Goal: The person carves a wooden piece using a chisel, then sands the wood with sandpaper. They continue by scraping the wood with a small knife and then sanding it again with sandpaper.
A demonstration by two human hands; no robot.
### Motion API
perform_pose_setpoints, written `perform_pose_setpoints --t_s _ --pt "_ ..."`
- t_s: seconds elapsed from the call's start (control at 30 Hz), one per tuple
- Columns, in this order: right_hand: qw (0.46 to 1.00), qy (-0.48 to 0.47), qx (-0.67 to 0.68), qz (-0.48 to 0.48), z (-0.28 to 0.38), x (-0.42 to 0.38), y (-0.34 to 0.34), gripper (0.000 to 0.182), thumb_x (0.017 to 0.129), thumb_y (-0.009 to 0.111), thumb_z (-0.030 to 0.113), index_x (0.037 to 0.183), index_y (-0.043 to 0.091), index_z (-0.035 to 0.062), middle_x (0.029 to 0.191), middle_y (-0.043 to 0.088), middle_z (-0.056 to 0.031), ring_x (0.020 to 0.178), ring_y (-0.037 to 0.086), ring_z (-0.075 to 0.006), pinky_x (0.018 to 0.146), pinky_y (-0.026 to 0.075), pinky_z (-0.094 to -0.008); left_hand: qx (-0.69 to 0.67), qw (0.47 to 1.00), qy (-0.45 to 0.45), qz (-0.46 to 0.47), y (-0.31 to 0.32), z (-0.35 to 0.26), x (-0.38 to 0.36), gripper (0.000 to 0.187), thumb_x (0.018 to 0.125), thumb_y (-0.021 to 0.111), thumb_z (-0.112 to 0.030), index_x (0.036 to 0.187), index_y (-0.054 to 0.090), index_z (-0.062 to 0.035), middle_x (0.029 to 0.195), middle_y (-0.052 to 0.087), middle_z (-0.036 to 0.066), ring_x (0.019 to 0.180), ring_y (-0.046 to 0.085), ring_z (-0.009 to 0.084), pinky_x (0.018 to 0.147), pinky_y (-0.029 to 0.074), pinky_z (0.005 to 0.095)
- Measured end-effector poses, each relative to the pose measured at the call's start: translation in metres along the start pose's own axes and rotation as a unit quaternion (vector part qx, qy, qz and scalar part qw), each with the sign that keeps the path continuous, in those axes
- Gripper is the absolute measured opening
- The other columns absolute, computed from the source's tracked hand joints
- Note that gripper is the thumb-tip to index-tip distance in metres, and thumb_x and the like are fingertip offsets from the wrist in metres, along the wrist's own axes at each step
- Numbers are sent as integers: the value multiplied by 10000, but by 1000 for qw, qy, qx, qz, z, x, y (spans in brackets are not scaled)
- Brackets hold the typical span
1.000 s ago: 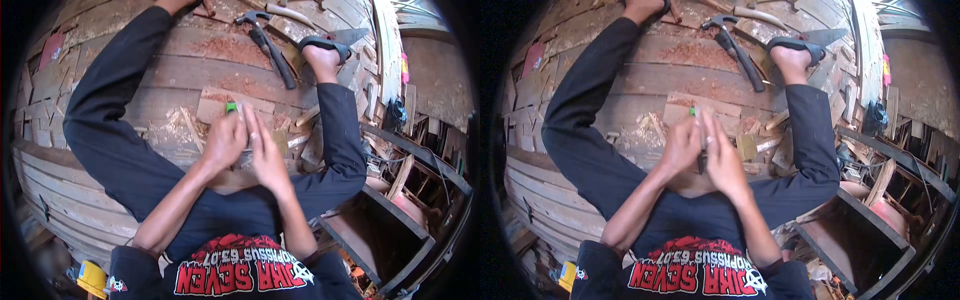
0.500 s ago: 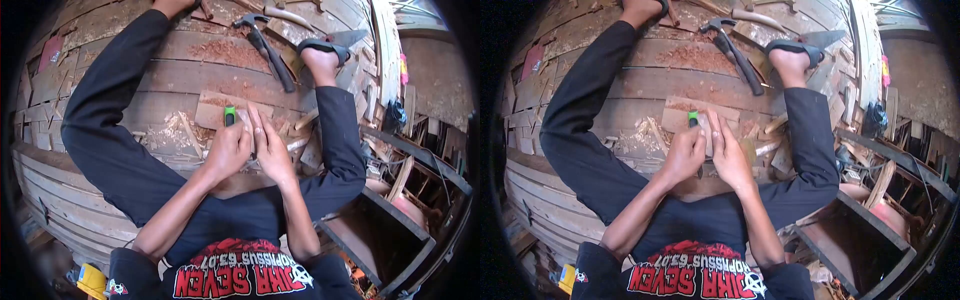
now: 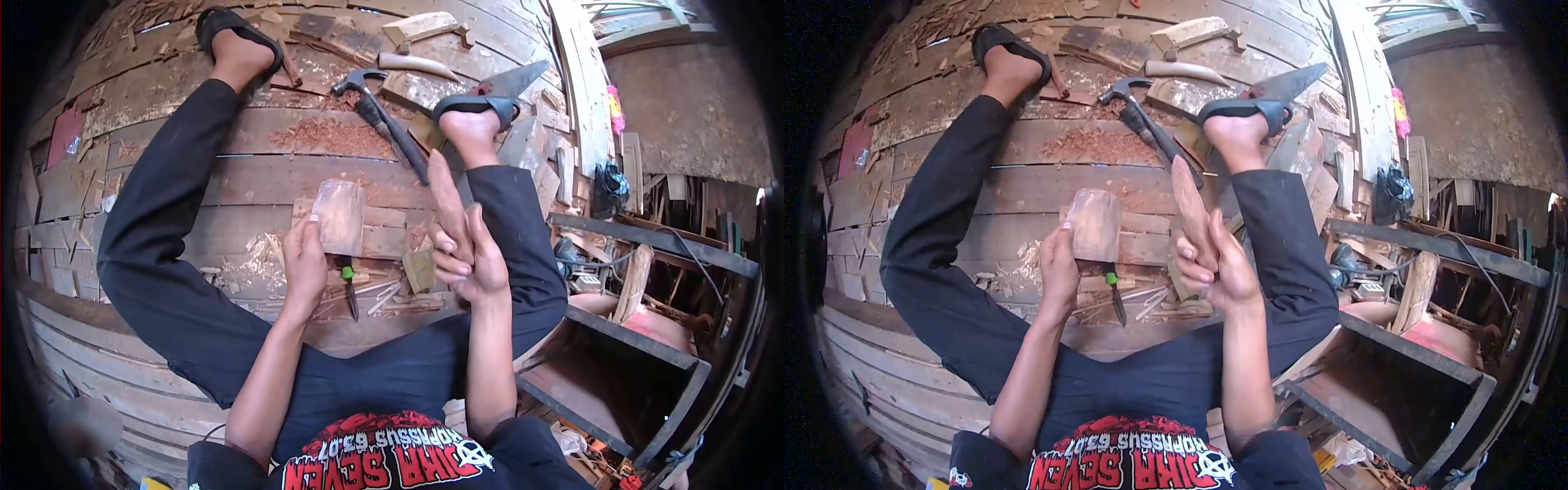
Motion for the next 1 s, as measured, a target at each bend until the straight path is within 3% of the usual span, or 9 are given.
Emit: perform_pose_setpoints --t_s 0.13,0.2,0.3,0.4,0.6,0.73,0.83,0.9,1.0 --pt "989 -27 111 94 -26 5 12 508 1143 375 484 1458 464 96 1088 545 -65 644 445 -73 468 379 -189 -153 977 -143 -40 -10 7 5 365 1094 465 -263 1089 671 38 961 707 64 837 687 134 728 578 304" --pt "993 -33 91 65 -38 7 24 529 1143 386 472 1490 460 79 1109 567 -59 701 476 -94 495 395 -203 -207 963 -167 -48 -10 5 7 383 1086 464 -288 1137 663 34 1012 724 88 883 728 168 747 623 329" --pt "997 -47 37 39 -61 10 30 551 1142 413 452 1521 463 55 1119 594 -39 782 526 -125 557 432 -226 -182 970 -156 -29 -7 -5 4 395 1087 454 -295 1198 651 29 1060 731 116 933 751 193 738 651 351" --pt "990 -35 -122 -58 -70 11 40 532 1132 451 457 1460 517 44 970 573 -7 752 555 -108 570 462 -238 -153 974 -169 -5 -4 -18 -2 395 1064 489 -284 1286 577 31 1195 684 161 1039 721 241 873 618 425" --pt "963 -22 -235 -130 -79 8 41 435 1101 553 444 1280 637 56 905 645 9 692 618 -72 604 511 -221 -111 984 -137 38 2 -6 -4 298 1111 483 -203 1347 604 -65 1130 729 85 984 716 145 825 618 331" --pt "942 -24 -303 -142 -86 11 40 382 1113 538 397 1231 630 45 908 654 -15 698 618 -98 601 505 -242 -77 990 -90 74 5 -10 -8 303 1102 482 -143 1355 625 -56 1156 734 107 989 725 160 837 620 345" --pt "933 -32 -321 -159 -89 11 47 357 1108 554 400 1168 626 55 916 664 -17 706 622 -93 610 512 -242 -90 983 -116 107 2 -3 -8 289 1102 502 -208 1266 662 -32 1096 730 105 940 716 151 817 605 319" --pt "930 -22 -328 -163 -93 12 45 368 1107 556 402 1206 623 54 925 669 -16 708 618 -87 616 516 -245 -146 971 -147 120 3 -5 -9 295 1105 525 -264 1151 706 -37 1018 717 75 874 692 113 775 577 265" --pt "928 -4 -341 -152 -98 14 42 418 1098 576 405 1296 597 38 954 675 -17 715 602 -74 626 509 -236 -146 959 -159 185 6 -13 -11 489 1108 490 -381 1251 652 58 1012 718 116 870 706 162 730 578 302"
Point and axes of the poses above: each hand's wrist, its own x-axis towards the middle knuckle, its own y-axis out of the palm, z = x × y, the point moved 1 cm from there along x, towards the middle knuckle
